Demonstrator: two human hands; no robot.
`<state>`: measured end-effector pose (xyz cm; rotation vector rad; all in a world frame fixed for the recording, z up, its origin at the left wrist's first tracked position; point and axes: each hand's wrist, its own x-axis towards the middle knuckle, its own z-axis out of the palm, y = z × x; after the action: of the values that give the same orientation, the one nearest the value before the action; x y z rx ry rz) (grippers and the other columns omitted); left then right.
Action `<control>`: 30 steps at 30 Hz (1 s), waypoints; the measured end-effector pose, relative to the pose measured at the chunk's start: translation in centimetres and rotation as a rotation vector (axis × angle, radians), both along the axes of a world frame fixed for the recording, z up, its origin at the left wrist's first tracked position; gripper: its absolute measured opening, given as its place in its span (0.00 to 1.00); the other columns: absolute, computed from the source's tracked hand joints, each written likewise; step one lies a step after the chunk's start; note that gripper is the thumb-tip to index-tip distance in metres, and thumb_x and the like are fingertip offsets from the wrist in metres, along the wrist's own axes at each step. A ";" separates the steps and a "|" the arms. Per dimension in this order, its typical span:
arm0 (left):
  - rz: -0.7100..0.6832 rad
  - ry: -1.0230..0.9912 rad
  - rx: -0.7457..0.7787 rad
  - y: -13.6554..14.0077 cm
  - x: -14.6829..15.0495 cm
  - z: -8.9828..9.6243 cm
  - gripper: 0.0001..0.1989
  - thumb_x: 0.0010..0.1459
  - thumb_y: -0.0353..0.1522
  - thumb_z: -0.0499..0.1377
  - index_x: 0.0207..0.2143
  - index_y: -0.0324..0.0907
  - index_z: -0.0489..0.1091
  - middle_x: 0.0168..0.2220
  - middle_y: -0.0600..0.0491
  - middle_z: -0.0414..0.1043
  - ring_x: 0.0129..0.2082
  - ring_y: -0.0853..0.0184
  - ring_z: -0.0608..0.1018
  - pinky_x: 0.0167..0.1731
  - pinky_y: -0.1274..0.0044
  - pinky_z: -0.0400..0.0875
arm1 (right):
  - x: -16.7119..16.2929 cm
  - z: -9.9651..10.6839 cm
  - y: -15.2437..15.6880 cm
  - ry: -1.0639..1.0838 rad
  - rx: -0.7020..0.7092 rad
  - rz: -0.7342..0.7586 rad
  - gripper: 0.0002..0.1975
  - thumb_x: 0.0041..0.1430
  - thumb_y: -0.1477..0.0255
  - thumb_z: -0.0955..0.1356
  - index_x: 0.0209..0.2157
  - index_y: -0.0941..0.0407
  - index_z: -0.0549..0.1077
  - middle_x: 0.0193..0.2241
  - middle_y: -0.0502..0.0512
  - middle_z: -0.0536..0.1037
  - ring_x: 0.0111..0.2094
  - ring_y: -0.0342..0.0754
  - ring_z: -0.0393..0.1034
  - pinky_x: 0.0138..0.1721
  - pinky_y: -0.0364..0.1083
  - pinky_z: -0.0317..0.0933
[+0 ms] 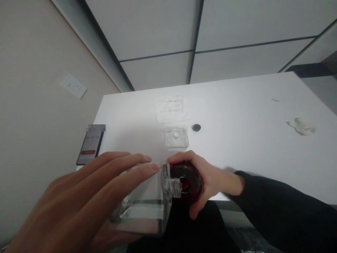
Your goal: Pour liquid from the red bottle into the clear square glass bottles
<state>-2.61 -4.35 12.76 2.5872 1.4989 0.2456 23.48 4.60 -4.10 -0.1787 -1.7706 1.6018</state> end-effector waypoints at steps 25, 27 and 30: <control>-0.059 0.049 0.033 -0.2 -0.4 0.0 0.36 0.69 0.45 0.62 0.74 0.58 0.52 0.65 0.57 0.72 0.61 0.56 0.77 0.58 0.64 0.76 | -0.2 0.5 0.1 0.051 0.035 -0.007 0.51 0.37 0.48 0.83 0.59 0.50 0.65 0.51 0.55 0.81 0.49 0.51 0.79 0.51 0.48 0.69; -0.062 0.051 0.027 -0.1 -0.4 0.0 0.36 0.69 0.45 0.62 0.74 0.57 0.53 0.65 0.56 0.72 0.61 0.55 0.76 0.58 0.64 0.76 | -0.1 0.6 0.0 0.045 0.039 -0.014 0.50 0.38 0.48 0.83 0.60 0.50 0.66 0.51 0.55 0.81 0.49 0.51 0.79 0.51 0.47 0.69; -0.066 0.050 0.013 -0.1 -0.3 0.2 0.37 0.68 0.43 0.63 0.74 0.57 0.52 0.65 0.57 0.71 0.61 0.56 0.76 0.58 0.64 0.76 | -0.1 0.6 0.0 0.071 0.047 -0.018 0.50 0.39 0.49 0.83 0.60 0.48 0.65 0.51 0.54 0.81 0.48 0.49 0.79 0.50 0.46 0.69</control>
<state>-2.93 -4.42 12.98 2.6664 1.4295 0.1852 23.39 4.61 -3.54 -0.1141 -1.7454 1.5339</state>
